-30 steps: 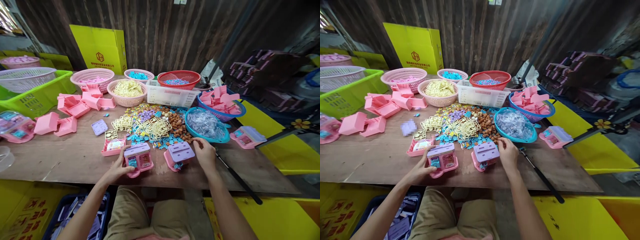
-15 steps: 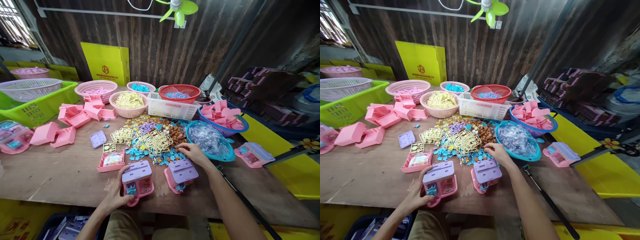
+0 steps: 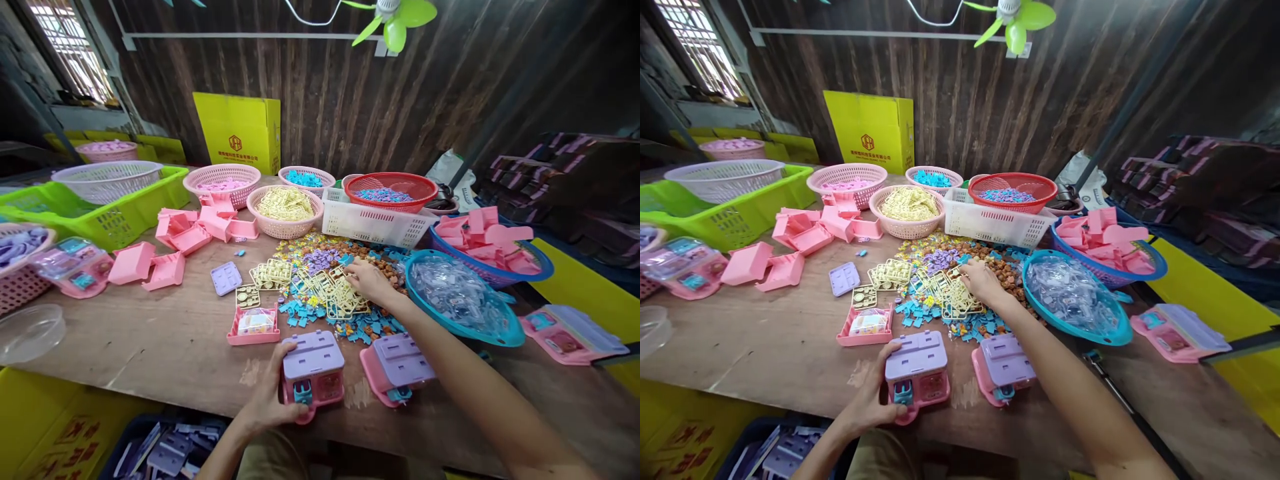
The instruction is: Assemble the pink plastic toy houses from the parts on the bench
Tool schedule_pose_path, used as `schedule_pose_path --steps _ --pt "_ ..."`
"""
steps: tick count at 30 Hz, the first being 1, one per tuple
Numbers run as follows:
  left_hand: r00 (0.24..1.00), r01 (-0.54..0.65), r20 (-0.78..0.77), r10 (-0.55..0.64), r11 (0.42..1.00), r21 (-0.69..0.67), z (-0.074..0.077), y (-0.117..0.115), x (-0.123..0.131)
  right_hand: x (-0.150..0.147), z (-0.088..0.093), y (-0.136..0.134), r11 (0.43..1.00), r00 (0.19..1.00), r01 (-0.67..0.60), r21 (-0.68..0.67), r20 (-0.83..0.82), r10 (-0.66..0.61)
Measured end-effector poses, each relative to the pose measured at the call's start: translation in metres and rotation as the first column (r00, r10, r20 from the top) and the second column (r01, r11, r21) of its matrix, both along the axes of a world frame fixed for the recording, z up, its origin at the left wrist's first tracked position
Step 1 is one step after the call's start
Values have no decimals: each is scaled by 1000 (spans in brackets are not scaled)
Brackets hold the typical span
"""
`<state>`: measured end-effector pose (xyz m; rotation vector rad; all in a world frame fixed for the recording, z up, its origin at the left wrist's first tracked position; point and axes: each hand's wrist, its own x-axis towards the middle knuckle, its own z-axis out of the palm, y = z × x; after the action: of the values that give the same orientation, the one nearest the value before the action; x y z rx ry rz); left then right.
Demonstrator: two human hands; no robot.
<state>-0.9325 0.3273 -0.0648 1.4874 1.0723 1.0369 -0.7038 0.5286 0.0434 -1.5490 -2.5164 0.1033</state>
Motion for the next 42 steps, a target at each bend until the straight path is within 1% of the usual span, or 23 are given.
schedule_pose_path --steps 3,5,9,12,16,21,24,26,28,29,30,32,33,34,36,37,38,40,42 --pt "1000 1 16 -1 1000 3 0 3 0 -26 -3 1 998 994 -66 -16 83 67" --pt "1000 -5 11 5 1000 17 0 5 0 -44 -7 5 996 987 -84 -25 133 87" --pt "1000 -19 -19 21 998 65 -1 5 1 -76 -17 22 997 978 -75 -15 196 76" --pt "999 -30 -27 32 995 99 -1 5 1 -92 -22 37 998 975 -55 -6 216 55" --pt "999 -36 8 35 991 127 2 5 1 -100 -26 51 999 969 -34 -39 242 42" --pt "996 -82 59 74 986 145 7 9 1 -102 -31 54 998 974 -9 -56 226 21" --pt "990 -104 107 92 989 104 6 14 3 -103 -27 52 999 987 7 -46 162 0" --pt "982 -128 150 118 990 60 6 17 4 -104 -17 48 999 996 23 -33 91 -20" --pt "969 -164 190 161 987 -2 7 20 6 -100 -2 36 999 999 40 -24 6 -40" --pt "961 -179 210 182 983 -36 8 21 7 -97 6 25 999 999 45 -21 -30 -46" --pt "951 -195 231 205 979 -65 9 21 8 -91 14 11 999 996 39 -21 -81 -41" --pt "936 -224 255 242 970 -98 11 21 11 -76 25 -28 1000 981 -4 -22 -192 0" --pt "931 -242 255 261 965 -101 12 21 12 -69 28 -51 998 931 -67 -20 -360 55" --pt "927 -262 249 279 960 -100 14 21 14 -62 26 -75 994 869 -110 -26 -488 84" --pt "918 -290 252 306 952 -97 16 20 19 -52 15 -121 985 773 -140 -98 -632 47" --pt "913 -295 264 312 950 -100 17 20 21 -50 5 -141 980 746 -140 -140 -666 11" --pt "908 -300 274 317 948 -104 18 20 23 -49 -5 -156 982 735 -122 -147 -677 -10" --pt "902 -311 280 330 944 -112 21 20 26 -51 -26 -176 991 731 -70 -110 -682 -24" --pt "901 -332 253 352 936 -117 23 20 28 -53 -40 -184 999 733 -19 -28 -680 -5"
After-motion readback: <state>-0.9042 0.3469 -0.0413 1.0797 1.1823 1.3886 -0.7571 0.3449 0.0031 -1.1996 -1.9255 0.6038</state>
